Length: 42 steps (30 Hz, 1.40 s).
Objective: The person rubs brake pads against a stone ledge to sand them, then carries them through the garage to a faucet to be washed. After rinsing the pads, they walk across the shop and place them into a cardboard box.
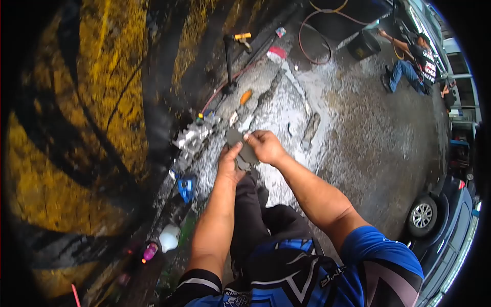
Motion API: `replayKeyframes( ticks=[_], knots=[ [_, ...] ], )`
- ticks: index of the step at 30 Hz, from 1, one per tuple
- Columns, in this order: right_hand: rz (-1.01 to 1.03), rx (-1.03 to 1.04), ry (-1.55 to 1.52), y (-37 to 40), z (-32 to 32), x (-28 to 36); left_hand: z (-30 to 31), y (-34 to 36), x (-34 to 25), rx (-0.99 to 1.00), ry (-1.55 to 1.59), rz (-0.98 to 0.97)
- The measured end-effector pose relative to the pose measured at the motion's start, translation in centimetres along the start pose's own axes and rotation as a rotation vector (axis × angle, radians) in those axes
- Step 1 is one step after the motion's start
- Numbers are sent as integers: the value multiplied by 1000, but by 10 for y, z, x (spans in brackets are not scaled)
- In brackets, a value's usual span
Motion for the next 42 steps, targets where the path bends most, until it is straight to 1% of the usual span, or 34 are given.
replayKeyframes(
  ticks=[1, 3, 5, 6, 7, 9, 10, 12, 15, 16, 17, 19, 20, 21, 23, 24, 25, 27, 28, 29, 30, 31, 32, 33, 34, 35, 37, 38, 39, 41, 42],
  knots=[
    [70, -10, 230, -23, 6, 8, -2, -20, -4, -8, 4, -10],
    [124, -78, 550, -83, 31, 21, -9, -68, -13, 16, 53, -20],
    [-58, -343, 456, -143, 71, 61, -10, -108, -21, -53, -3, -63],
    [-83, -406, 430, -178, 83, 76, -16, -125, -28, -117, -27, -51],
    [-113, -467, 401, -210, 91, 89, -17, -144, -31, -126, -25, -44],
    [-284, -428, 480, -262, 97, 110, -11, -182, -33, -158, -32, -55],
    [-291, -420, 483, -290, 97, 112, -9, -198, -32, -166, -24, -58],
    [-436, -313, 349, -329, 90, 109, -13, -220, -30, -198, -33, -56],
    [-385, -332, 375, -337, 77, 106, -15, -251, -28, -220, -29, -37],
    [-434, -359, 351, -336, 78, 108, -17, -258, -26, -231, -44, -40],
    [-431, -354, 362, -333, 83, 111, -21, -266, -25, -240, -56, -46],
    [-295, -250, 559, -336, 92, 107, -17, -287, -18, -225, -46, -56],
    [-197, -240, 633, -337, 95, 107, -17, -299, -15, -227, -33, -68],
    [3, -115, 792, -347, 96, 106, -19, -311, -11, -229, -18, -80],
    [399, 169, 963, -370, 113, 101, -27, -330, -5, -229, 33, -74],
    [522, 361, 1077, -365, 124, 117, -28, -343, -1, -233, 29, -92],
    [544, 385, 1084, -374, 127, 120, -30, -354, 2, -242, 23, -110],
    [1179, 510, 1441, -372, 122, 125, -36, -377, 12, -259, 40, -96],
    [1262, 598, 1498, -369, 123, 132, -36, -391, 18, -293, 29, -99],
    [1345, 684, 1552, -364, 121, 136, -34, -406, 25, -266, 58, -100],
    [1412, 695, 1588, -367, 122, 132, -37, -414, 28, -289, 73, -107],
    [1418, 698, 1583, -367, 128, 125, -41, -423, 31, -312, 86, -114],
    [1417, 594, 1461, -365, 133, 122, -45, -431, 32, -319, 86, -118],
    [1408, 495, 1337, -366, 137, 117, -48, -438, 31, -282, 98, -152],
    [1441, 331, 1169, -364, 140, 114, -51, -445, 30, -244, 108, -185],
    [1437, 337, 1160, -364, 138, 106, -51, -449, 30, -254, 107, -181],
    [779, 297, 925, -365, 146, 108, -61, -452, 21, -270, 125, -239],
    [683, 303, 917, -356, 152, 115, -66, -454, 14, -274, 130, -259],
    [687, 307, 905, -353, 151, 118, -69, -454, 9, -275, 114, -268],
    [563, 326, 905, -353, 139, 117, -74, -457, -1, -274, 85, -279],
    [562, 291, 868, -359, 133, 117, -75, -460, -4, -270, 62, -279]
  ],
)
Point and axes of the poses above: each hand's wrist, its own y-axis away from the middle knuckle, its own z-axis out of the back of the hand, x = y × z, the point moved 4 cm from there along -y, towards the middle knuckle, and after that the axes turned 5 degrees about y, right-handed, at the moved point
